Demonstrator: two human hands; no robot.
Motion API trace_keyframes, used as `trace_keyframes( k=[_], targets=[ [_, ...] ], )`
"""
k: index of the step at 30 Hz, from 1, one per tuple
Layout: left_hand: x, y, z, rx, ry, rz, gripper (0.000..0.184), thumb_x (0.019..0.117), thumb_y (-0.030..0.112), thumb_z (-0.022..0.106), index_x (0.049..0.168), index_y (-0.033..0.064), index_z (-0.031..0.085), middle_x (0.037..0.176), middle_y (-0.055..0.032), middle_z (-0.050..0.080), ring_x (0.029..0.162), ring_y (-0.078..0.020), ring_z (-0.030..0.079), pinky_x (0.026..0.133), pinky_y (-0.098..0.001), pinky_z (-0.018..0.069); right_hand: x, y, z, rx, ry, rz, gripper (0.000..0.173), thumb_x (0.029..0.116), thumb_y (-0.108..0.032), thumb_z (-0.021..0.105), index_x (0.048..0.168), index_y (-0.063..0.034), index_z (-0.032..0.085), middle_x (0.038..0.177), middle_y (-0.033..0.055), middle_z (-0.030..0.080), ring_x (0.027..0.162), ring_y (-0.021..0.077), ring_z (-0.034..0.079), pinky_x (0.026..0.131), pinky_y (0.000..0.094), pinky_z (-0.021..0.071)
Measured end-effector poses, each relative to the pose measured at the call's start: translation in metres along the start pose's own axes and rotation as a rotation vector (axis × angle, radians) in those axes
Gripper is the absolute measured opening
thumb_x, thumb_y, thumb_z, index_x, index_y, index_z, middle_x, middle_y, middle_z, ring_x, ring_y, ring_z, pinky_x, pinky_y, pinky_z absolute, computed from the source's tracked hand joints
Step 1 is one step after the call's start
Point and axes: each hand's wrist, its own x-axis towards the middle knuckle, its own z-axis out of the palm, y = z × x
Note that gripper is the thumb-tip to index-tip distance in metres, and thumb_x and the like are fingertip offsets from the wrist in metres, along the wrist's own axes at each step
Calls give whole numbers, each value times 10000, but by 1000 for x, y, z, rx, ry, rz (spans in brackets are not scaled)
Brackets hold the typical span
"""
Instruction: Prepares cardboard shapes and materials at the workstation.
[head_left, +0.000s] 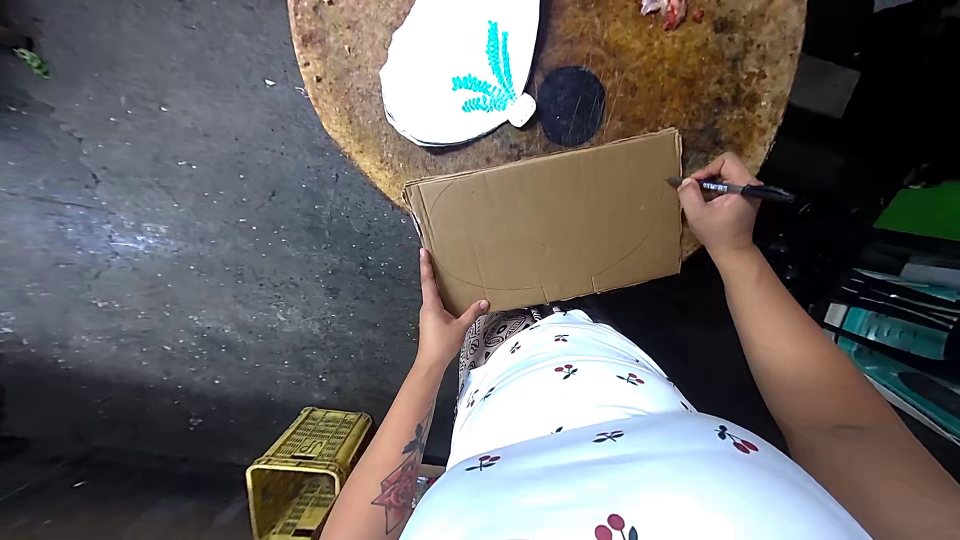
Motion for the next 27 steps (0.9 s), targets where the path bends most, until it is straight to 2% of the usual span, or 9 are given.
trace_keyframes(
  k=[7,10,13,14,17,19,21,23,27],
  targets=[
    [0,-2,1,-29,-11,2,1287,742,159,912,1647,377,23,1699,-27,200,1372,-171,517,1042,-422,530,38,-13,16,-21,-7,-67,161,910,-142,608,930,18,606,829,126,628,730,92,581,680,236,461],
    [0,-1,1,-33,-12,-8,1300,738,160,920,1645,388,17,1695,-25,213,1365,-172,524,1038,-422,534,46,-20,24,-23,-13,-106,143,909,-140,599,929,1,596,809,102,616,700,77,570,646,224,453],
    [0,-2,1,-25,-13,-12,1303,738,168,922,1642,402,12,1693,-21,222,1358,-175,532,1026,-431,543,49,-29,34,-17,-30,-122,134,907,-145,597,929,-13,605,804,106,648,700,103,609,633,254,477],
    [0,-2,1,-21,-13,-13,1304,738,168,922,1641,405,11,1689,-26,231,1353,-182,538,1020,-440,545,49,-32,38,0,-35,-130,139,911,-145,603,933,-8,612,803,111,646,701,114,609,638,264,477],
    [0,0,1,-24,-8,-11,1305,736,157,922,1645,392,15,1697,-14,212,1369,-180,522,1037,-445,534,46,-36,46,167,6,-158,127,924,-123,622,944,2,613,835,86,648,718,67,614,661,218,506],
    [0,1,1,-31,-1,-4,1300,732,138,917,1648,370,25,1694,-19,220,1365,-184,525,1040,-451,534,43,-32,44,310,40,-148,132,957,-112,604,1004,9,580,889,72,653,743,79,654,683,254,577],
    [-1,0,2,-32,-7,-2,1299,740,151,918,1647,378,15,1694,-22,221,1363,-184,529,1036,-448,537,38,-25,33,366,67,-114,189,1020,-125,548,1127,31,559,988,78,665,800,89,672,719,269,596],
    [-1,-1,2,-32,-13,2,1294,748,163,914,1646,380,8,1701,-19,200,1369,-184,523,1047,-450,528,31,-13,16,327,90,-22,282,1068,-160,498,1244,53,553,1103,115,672,850,97,680,760,268,590],
    [0,0,3,-37,-24,22,1290,765,153,901,1646,368,-15,1712,-17,158,1392,-175,498,1070,-436,507,25,19,-16,169,66,193,359,1068,-169,469,1374,11,524,1289,166,599,993,125,661,845,266,567]
  ],
)
